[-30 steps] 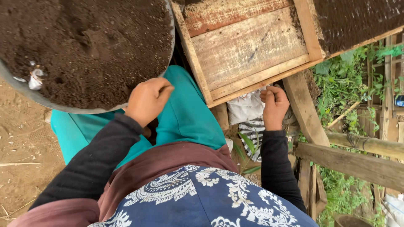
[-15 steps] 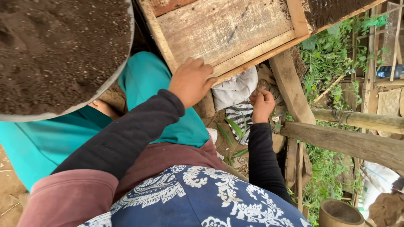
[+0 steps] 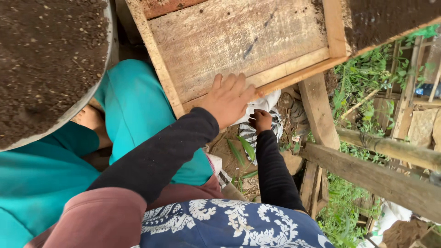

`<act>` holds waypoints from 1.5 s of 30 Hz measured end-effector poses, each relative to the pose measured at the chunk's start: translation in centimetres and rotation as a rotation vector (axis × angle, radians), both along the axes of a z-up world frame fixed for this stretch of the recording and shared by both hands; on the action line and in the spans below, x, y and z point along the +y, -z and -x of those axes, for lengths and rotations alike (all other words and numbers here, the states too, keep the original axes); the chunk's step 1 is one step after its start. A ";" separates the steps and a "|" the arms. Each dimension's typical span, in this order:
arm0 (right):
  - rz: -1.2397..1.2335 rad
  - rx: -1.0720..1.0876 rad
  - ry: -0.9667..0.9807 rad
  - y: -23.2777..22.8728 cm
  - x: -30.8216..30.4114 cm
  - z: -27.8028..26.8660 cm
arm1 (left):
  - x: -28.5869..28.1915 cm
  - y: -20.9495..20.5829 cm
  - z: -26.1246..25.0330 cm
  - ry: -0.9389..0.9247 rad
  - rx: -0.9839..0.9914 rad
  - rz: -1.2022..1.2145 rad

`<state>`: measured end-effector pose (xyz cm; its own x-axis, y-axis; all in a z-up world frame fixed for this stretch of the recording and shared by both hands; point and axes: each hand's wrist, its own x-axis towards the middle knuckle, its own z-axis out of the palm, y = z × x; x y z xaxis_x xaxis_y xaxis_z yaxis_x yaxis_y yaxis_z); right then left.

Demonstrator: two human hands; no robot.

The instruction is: The person sits with a large basin of soil between their legs and repeatedly scoops soil into small white packets. They then fold the packets closed and place them into a wooden tray beside them.

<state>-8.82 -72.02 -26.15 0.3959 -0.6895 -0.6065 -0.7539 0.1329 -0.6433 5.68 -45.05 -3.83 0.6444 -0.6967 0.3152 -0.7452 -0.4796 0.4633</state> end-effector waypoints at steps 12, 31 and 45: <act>-0.144 0.023 0.052 5.8 -2.4 -5.5 | -0.1 -0.6 -0.4 -0.048 -0.066 0.013; -0.387 -0.138 0.391 9.5 2.1 -9.0 | 0.5 -3.0 -2.2 0.073 0.218 -0.096; -0.431 -0.243 0.654 8.4 -1.6 -7.8 | 0.5 -2.5 -1.8 0.097 0.248 -0.126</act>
